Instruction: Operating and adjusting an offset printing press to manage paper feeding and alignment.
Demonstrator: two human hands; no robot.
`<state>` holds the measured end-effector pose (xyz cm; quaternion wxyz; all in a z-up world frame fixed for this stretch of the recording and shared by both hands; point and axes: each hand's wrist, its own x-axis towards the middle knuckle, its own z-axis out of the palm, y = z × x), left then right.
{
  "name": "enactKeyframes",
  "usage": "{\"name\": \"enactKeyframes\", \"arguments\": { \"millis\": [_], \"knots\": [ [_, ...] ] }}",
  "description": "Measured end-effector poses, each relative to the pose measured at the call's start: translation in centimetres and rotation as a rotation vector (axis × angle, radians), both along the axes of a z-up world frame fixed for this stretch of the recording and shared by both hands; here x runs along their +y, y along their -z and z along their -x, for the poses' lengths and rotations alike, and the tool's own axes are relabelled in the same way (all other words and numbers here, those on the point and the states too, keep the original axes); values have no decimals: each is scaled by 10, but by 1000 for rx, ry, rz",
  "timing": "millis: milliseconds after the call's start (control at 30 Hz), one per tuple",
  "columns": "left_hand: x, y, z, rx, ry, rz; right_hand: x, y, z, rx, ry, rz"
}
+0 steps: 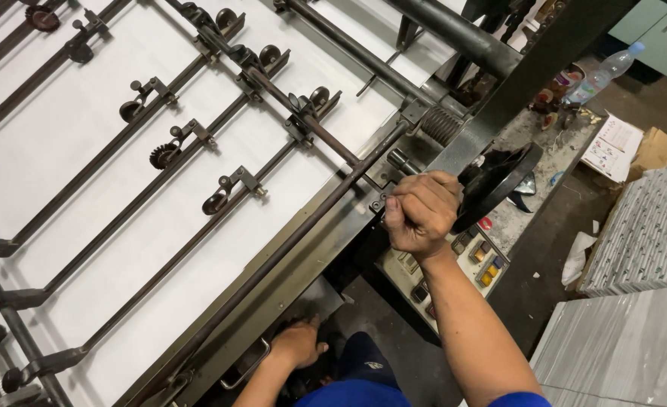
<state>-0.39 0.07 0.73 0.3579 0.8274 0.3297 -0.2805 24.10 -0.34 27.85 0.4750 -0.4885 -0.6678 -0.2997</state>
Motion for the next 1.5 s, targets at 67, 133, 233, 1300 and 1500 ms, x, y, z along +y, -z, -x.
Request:
{"name": "enactKeyframes", "arguments": {
  "millis": [67, 133, 233, 1300, 1500],
  "knots": [
    [-1, -2, 0, -28, -25, -4, -1, 0, 0, 1, 11, -1],
    [-1, -4, -1, -27, -28, -10, -1, 1, -1, 2, 8, 1],
    [-3, 6, -2, -53, -46, -26, -3, 5, -4, 3, 5, 1],
    [-4, -7, -7, -2, 41, -79, -5, 3, -9, 4, 36, 6],
    [-5, 1, -4, -7, 38, -86, -3, 5, -9, -16, 23, -5]
  ]
}}
